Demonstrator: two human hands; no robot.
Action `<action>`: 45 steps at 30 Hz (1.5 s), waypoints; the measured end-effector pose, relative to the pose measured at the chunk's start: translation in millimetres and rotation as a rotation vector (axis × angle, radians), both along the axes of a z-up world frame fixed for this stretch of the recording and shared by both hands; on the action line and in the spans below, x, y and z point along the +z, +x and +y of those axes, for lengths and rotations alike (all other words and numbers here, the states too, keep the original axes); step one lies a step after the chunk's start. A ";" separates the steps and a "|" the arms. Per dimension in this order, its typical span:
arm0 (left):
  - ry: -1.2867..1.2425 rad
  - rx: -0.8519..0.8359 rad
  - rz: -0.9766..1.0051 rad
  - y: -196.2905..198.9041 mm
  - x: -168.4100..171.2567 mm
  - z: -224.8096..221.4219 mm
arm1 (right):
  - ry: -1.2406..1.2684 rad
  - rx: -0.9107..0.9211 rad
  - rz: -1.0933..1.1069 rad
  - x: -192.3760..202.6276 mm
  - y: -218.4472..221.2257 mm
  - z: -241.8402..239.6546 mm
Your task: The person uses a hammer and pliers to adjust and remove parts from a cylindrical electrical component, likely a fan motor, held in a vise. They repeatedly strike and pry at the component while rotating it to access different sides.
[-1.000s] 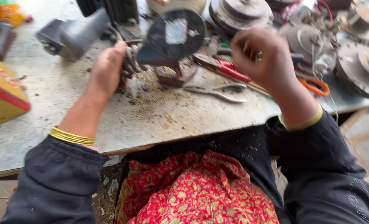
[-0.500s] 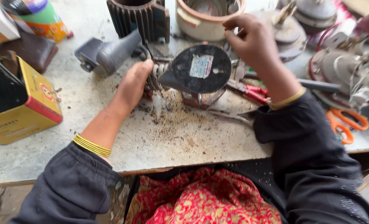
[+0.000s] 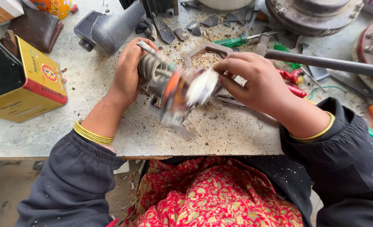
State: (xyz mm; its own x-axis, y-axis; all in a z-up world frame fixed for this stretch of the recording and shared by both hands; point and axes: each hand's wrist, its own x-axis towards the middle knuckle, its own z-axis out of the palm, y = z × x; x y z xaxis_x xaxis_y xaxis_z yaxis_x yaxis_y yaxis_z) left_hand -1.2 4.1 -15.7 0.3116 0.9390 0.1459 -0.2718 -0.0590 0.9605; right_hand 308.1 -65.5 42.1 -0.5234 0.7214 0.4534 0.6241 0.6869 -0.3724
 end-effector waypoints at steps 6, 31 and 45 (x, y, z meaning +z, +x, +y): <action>0.104 0.027 0.146 -3.3 -8.7 0.9 | 0.096 0.094 0.015 9.4 -1.9 -9.4; -0.159 0.255 -0.216 21.3 -9.9 -5.5 | 0.047 0.150 0.272 8.5 -2.2 -10.8; -0.009 0.096 -0.215 45.0 -7.8 52.9 | 0.091 0.170 0.272 6.8 -4.2 -12.3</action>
